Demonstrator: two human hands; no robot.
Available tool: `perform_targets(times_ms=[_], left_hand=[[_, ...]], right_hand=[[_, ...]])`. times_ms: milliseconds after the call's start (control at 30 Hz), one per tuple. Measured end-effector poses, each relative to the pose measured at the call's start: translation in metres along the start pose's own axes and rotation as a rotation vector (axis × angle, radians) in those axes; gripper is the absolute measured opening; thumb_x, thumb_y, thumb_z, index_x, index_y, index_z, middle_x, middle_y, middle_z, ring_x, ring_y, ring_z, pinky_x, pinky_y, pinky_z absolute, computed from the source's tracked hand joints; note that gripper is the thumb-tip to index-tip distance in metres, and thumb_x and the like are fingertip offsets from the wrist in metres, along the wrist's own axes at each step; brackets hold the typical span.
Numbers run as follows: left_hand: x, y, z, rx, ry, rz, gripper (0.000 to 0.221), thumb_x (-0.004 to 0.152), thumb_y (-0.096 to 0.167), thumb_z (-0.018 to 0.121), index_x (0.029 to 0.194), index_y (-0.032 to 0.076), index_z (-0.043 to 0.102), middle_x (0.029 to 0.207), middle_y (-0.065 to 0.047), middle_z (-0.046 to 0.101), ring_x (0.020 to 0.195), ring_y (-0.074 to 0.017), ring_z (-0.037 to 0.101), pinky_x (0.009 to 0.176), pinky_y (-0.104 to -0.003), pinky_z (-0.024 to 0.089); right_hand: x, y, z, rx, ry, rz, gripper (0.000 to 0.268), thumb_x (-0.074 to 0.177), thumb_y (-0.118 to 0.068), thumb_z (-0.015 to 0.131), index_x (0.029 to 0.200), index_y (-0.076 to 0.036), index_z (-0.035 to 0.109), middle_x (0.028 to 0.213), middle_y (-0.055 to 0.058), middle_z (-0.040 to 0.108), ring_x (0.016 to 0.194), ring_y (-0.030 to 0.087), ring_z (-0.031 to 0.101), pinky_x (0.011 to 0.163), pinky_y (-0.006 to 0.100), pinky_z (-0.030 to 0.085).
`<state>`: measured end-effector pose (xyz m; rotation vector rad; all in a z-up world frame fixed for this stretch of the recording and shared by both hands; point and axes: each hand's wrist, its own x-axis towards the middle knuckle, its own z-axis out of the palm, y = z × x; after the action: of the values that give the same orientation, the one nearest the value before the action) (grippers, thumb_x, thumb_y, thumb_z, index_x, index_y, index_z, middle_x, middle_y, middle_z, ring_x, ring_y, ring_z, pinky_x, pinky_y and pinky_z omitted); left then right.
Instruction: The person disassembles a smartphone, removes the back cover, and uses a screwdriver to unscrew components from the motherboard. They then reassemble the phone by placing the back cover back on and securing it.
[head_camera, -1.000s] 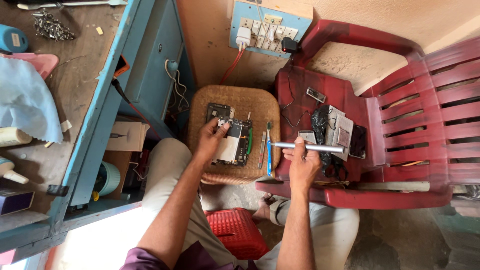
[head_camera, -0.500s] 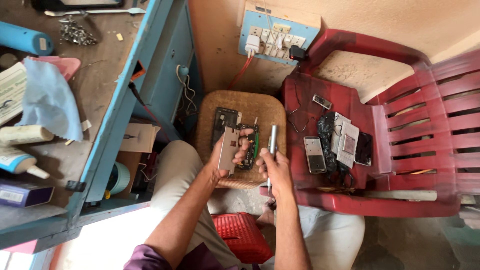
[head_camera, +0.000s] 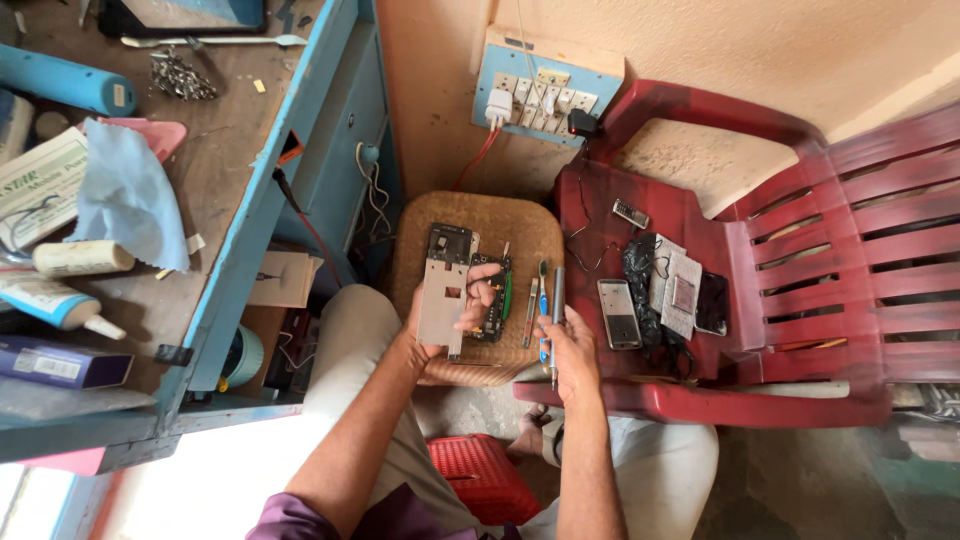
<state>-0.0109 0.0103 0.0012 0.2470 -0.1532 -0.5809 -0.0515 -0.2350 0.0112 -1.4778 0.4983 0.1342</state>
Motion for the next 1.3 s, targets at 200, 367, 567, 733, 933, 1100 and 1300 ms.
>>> perform_targets(times_ms=[200,367,567,733,933,1100,1300], left_hand=[[-0.013,-0.005,0.013,-0.047,-0.073,-0.059,0.061,0.102,0.032,0.036,0.148,-0.007,0.046,0.1,-0.02,0.065,0.058,-0.0137,0.045,0.051,-0.024,0.038],[-0.021,-0.008,0.019,-0.073,-0.075,-0.055,0.061,0.105,0.031,0.037,0.151,-0.009,0.044,0.101,-0.02,0.064,0.062,-0.0152,0.047,0.053,-0.025,0.039],[-0.02,-0.011,0.018,0.015,0.026,0.151,0.061,0.108,0.035,0.036,0.147,-0.01,0.045,0.1,-0.022,0.064,0.061,-0.0146,0.048,0.052,-0.025,0.041],[-0.02,-0.005,0.021,-0.047,0.049,0.154,0.062,0.105,0.038,0.036,0.147,-0.007,0.046,0.102,-0.021,0.065,0.064,-0.0162,0.048,0.054,-0.026,0.042],[-0.015,-0.001,0.025,0.07,0.173,0.162,0.067,0.104,0.048,0.032,0.144,-0.003,0.048,0.115,-0.019,0.069,0.084,-0.0225,0.065,0.075,-0.034,0.056],[-0.008,-0.001,0.017,0.281,0.469,0.124,0.069,0.103,0.06,0.032,0.133,0.003,0.059,0.114,-0.013,0.07,0.101,-0.0228,0.071,0.089,-0.038,0.061],[-0.011,-0.011,0.016,0.72,0.443,0.078,0.031,0.1,0.037,0.065,0.104,0.008,0.076,0.085,-0.004,0.072,0.068,-0.011,0.063,0.054,-0.027,0.048]], right_hand=[[-0.004,0.004,0.002,0.021,-0.036,-0.044,0.039,0.09,-0.009,0.072,0.128,-0.002,0.065,0.094,0.004,0.072,0.075,0.01,0.068,0.058,0.021,0.048],[-0.016,0.0,0.009,0.012,-0.057,0.008,0.026,0.093,-0.015,0.075,0.113,-0.002,0.067,0.087,0.007,0.067,0.063,0.01,0.058,0.047,0.023,0.041],[-0.053,-0.017,0.044,-0.069,-0.153,0.21,0.028,0.083,-0.024,0.081,0.1,-0.006,0.066,0.085,0.006,0.074,0.063,0.01,0.065,0.045,0.021,0.042],[-0.071,-0.015,0.07,0.076,-0.38,0.204,0.026,0.08,-0.018,0.082,0.096,-0.008,0.064,0.079,0.003,0.07,0.06,0.01,0.062,0.042,0.02,0.036],[-0.063,-0.004,0.064,0.195,-0.41,0.133,0.031,0.082,-0.007,0.082,0.098,-0.01,0.056,0.073,0.002,0.059,0.057,0.008,0.053,0.043,0.02,0.033],[-0.05,-0.013,0.045,0.189,-0.292,0.044,0.029,0.081,-0.001,0.077,0.096,-0.011,0.055,0.073,0.002,0.06,0.054,0.007,0.05,0.039,0.021,0.031],[-0.04,-0.018,0.027,0.146,-0.171,-0.088,0.027,0.084,0.0,0.076,0.097,-0.011,0.055,0.075,0.004,0.061,0.054,0.006,0.049,0.041,0.019,0.032]])
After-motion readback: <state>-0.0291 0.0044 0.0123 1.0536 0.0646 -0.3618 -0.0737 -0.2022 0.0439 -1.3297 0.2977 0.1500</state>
